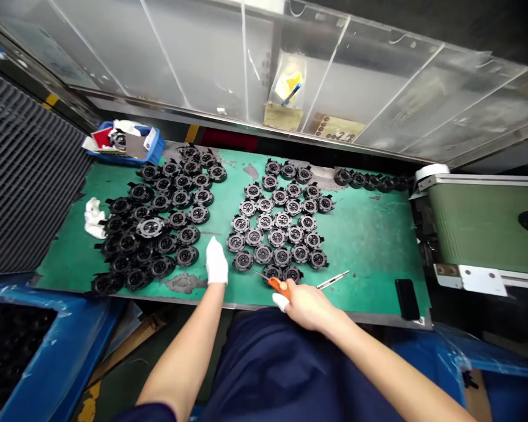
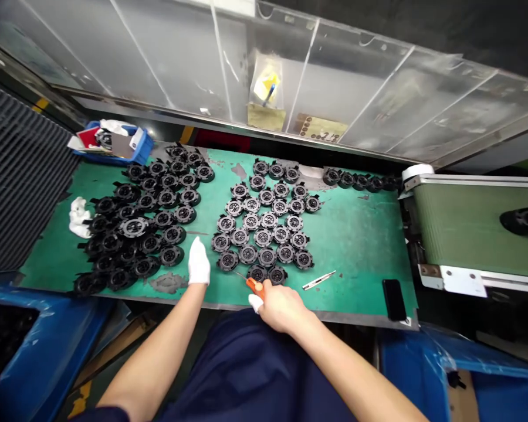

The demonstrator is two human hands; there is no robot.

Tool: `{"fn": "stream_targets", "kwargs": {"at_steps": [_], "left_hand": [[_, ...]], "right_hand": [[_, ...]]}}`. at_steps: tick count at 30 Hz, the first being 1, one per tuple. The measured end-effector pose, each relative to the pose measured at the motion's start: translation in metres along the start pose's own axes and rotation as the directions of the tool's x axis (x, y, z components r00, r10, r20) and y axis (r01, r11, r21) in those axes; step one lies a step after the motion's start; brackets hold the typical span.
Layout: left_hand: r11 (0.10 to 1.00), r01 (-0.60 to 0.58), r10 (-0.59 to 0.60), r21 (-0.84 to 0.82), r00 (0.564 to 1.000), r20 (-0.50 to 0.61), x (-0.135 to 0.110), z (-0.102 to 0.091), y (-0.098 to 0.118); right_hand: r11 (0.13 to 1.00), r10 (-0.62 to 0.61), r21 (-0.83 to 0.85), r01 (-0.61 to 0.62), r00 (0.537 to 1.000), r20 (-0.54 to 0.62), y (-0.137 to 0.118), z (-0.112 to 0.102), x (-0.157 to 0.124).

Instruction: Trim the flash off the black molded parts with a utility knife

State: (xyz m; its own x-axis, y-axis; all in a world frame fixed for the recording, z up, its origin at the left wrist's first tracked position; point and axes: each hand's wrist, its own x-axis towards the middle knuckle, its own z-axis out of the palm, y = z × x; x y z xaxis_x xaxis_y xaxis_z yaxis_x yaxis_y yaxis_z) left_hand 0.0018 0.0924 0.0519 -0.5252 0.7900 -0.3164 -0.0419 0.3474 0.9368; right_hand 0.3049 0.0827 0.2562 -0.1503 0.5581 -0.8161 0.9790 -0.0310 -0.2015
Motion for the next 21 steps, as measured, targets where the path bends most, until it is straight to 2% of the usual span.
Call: {"fn": "stream_targets", "kwargs": {"at_steps": [2,5,8,10,12,14,16,18,21], "left_hand": [[1.0,-0.008,0.008,0.015,0.999,-0.04,0.012,0.018,-0.005],[0.999,-0.012,0.014,0.035,0.997,-0.071,0.01,0.039,-0.019],[0.999,-0.021,0.025,0.048,0.995,-0.098,0.0,0.047,-0.033],[0.998,-0.03,0.035,0.054,0.994,-0.099,-0.002,0.044,-0.038],[0.998,-0.04,0.044,0.057,0.996,-0.076,0.003,0.036,-0.039],[0.997,-0.051,0.053,0.062,0.998,-0.038,0.015,0.026,-0.036],[0.995,-0.068,0.068,0.069,0.998,0.0,0.03,0.019,-0.03],[0.994,-0.087,0.085,0.073,0.996,0.038,0.045,0.017,-0.023],[0.991,-0.108,0.098,0.077,0.988,0.118,0.063,0.023,-0.011]], "right_hand": [[0.999,0.023,-0.024,-0.023,1.0,0.003,-0.003,-0.003,0.008],[0.99,0.122,-0.065,-0.122,0.993,-0.007,-0.008,-0.007,0.012],[0.998,0.047,-0.044,-0.047,0.999,0.017,-0.033,0.004,0.014],[1.0,0.02,-0.024,-0.019,0.999,0.03,-0.038,0.008,0.013],[0.994,0.112,-0.024,-0.111,0.994,0.02,-0.019,0.001,0.006],[0.959,0.278,-0.04,-0.279,0.96,-0.018,0.011,-0.013,-0.009],[0.924,0.378,-0.046,-0.379,0.925,-0.037,0.024,-0.021,-0.021],[0.936,0.35,-0.025,-0.351,0.936,-0.039,0.003,-0.017,-0.018],[0.988,0.151,0.01,-0.151,0.987,-0.052,-0.062,-0.006,0.011]]}}
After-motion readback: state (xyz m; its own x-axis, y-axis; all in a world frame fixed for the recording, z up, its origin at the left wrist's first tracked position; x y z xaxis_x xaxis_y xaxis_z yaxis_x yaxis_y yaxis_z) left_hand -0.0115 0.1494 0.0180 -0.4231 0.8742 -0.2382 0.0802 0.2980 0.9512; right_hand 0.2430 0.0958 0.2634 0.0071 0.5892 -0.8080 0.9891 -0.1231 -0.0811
